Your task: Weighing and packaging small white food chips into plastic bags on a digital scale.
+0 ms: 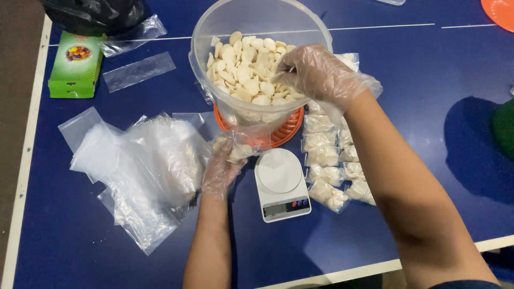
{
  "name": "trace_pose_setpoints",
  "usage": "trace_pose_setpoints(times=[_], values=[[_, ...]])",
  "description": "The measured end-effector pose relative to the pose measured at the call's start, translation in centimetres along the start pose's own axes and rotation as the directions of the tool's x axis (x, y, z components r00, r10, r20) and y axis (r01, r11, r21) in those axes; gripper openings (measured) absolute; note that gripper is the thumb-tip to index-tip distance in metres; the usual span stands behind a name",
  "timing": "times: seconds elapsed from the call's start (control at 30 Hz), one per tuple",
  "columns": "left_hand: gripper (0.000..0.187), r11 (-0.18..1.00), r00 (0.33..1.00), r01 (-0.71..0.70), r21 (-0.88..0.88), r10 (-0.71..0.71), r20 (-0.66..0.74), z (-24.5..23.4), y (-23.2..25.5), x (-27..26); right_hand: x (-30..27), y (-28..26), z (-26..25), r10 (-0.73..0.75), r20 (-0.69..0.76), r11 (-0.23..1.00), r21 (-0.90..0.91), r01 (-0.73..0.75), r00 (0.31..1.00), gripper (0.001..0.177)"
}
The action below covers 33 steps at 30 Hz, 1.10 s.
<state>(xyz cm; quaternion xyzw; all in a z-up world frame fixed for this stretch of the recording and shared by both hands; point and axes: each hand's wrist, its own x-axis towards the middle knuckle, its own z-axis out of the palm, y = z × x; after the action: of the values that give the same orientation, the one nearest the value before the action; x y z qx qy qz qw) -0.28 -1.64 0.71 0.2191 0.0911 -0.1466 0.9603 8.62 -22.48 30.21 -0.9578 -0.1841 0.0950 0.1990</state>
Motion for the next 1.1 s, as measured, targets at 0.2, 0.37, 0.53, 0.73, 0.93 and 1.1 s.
trace_pose_setpoints(times=[0.2,0.37,0.53,0.73,0.93,1.1], values=[[0.041,0.997,0.985,0.075,0.019,-0.072,-0.154,1.2,0.5,-0.7,0.1,-0.9,-0.6,0.125,0.106,0.991,0.024,-0.128,0.987,0.016],[0.036,0.996,0.988,0.07,0.047,-0.062,-0.144,0.5,0.3,-0.6,0.1,-0.6,-0.8,0.083,0.126,0.996,0.006,-0.084,0.989,0.013],[0.036,0.995,0.987,0.07,0.068,-0.059,-0.148,0.7,0.4,-0.7,0.4,-0.2,-0.6,0.052,0.147,0.999,-0.018,-0.05,0.988,0.017],[0.032,0.998,0.997,0.049,-0.036,-0.051,-0.054,0.5,0.4,-0.6,0.6,-0.1,0.1,0.08,0.053,0.995,0.052,-0.083,0.995,0.012],[0.042,0.997,0.987,0.066,0.035,-0.06,-0.149,0.4,0.3,-0.4,1.6,1.8,0.9,0.003,0.013,0.999,-0.035,-0.003,1.0,0.021],[0.038,0.999,0.999,0.035,0.024,-0.035,-0.001,0.4,0.3,-0.4,0.2,-0.6,0.0,0.069,0.048,0.998,0.005,-0.069,0.996,0.016]])
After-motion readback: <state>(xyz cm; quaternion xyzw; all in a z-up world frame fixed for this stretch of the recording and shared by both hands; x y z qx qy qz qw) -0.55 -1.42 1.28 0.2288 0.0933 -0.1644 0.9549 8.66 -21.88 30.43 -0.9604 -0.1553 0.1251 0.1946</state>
